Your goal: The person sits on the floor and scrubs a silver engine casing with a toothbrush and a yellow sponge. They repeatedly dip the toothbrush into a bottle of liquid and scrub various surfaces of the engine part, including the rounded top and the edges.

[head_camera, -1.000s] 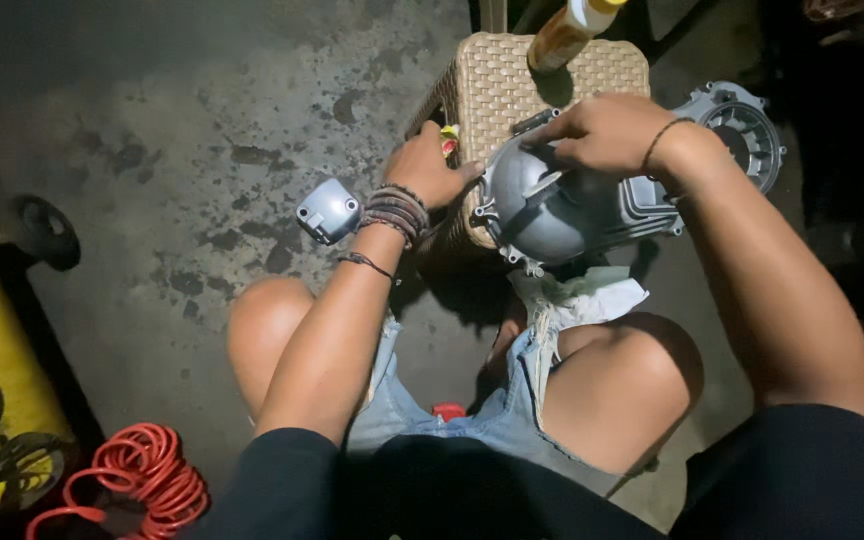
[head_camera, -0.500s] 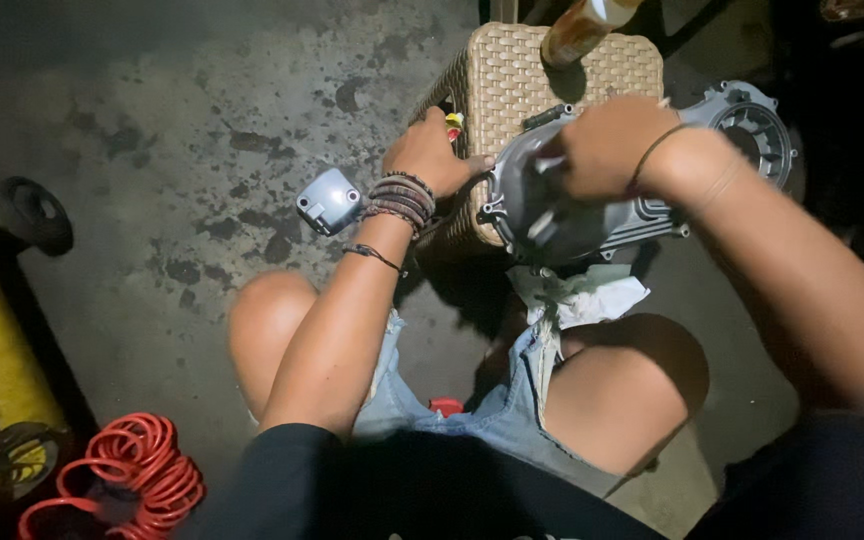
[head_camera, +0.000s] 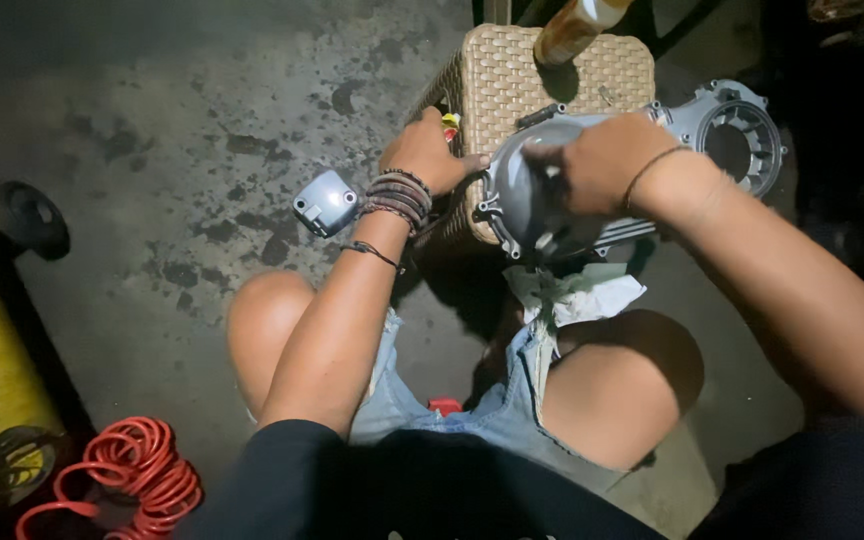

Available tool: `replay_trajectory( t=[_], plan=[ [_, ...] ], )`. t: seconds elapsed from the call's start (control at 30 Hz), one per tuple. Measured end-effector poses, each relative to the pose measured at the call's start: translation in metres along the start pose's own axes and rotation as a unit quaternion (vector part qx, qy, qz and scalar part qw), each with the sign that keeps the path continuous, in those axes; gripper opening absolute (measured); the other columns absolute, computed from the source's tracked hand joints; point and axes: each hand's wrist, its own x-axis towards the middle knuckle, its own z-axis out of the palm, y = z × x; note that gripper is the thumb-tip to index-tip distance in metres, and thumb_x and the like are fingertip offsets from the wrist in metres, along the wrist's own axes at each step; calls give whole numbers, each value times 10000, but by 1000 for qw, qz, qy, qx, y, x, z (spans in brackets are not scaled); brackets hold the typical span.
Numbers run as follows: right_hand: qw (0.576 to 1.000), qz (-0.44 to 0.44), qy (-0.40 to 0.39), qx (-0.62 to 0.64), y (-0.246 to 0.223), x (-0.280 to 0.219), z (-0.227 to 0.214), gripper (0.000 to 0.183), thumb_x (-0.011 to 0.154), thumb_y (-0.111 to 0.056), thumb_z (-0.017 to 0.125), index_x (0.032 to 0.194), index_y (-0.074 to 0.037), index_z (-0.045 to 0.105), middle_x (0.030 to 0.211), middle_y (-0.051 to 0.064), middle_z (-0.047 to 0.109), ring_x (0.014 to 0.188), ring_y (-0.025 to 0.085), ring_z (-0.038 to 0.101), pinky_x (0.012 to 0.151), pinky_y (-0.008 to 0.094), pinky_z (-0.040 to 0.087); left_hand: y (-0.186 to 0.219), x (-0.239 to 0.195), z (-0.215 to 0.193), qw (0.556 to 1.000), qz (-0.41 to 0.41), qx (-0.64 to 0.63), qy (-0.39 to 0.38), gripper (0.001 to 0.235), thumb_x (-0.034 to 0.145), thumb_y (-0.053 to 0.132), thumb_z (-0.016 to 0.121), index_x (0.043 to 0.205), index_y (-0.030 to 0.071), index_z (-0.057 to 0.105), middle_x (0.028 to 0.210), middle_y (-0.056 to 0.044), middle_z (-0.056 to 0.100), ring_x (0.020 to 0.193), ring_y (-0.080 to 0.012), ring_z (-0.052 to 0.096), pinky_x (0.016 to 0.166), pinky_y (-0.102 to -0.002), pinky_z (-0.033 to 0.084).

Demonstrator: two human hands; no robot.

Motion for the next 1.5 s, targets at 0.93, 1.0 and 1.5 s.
replay_trajectory(
  t=[0.93,1.0,1.5],
  plan=[
    [982,0,-183,37,-9,43,-22,286,849,-326,565,842,-130,772,870,67,746,770,245,678,648,364,506,-18,29,15,998,-52,31,19,969,716,769,760,1316,51,506,1293,-194,645,1155,-413,637,898,-540,522],
    [972,34,-171,156,-1,22,-35,276,966,-250,486,742,-139,604,682,-19,467,582,117,405,564,225,380,-15,26,14,998,-64,23,1,959,744,743,760,1357,63,475,1339,-184,614,1189,-411,613,910,-547,519],
    [929,161,191,273,15,39,70,245,1097,-314,563,1169,-86,612,765,87,684,621,248,661,520,342,581,-14,30,19,998,-52,44,3,994,770,735,752,1416,43,451,1396,-199,588,1255,-403,583,984,-556,490]
  ],
)
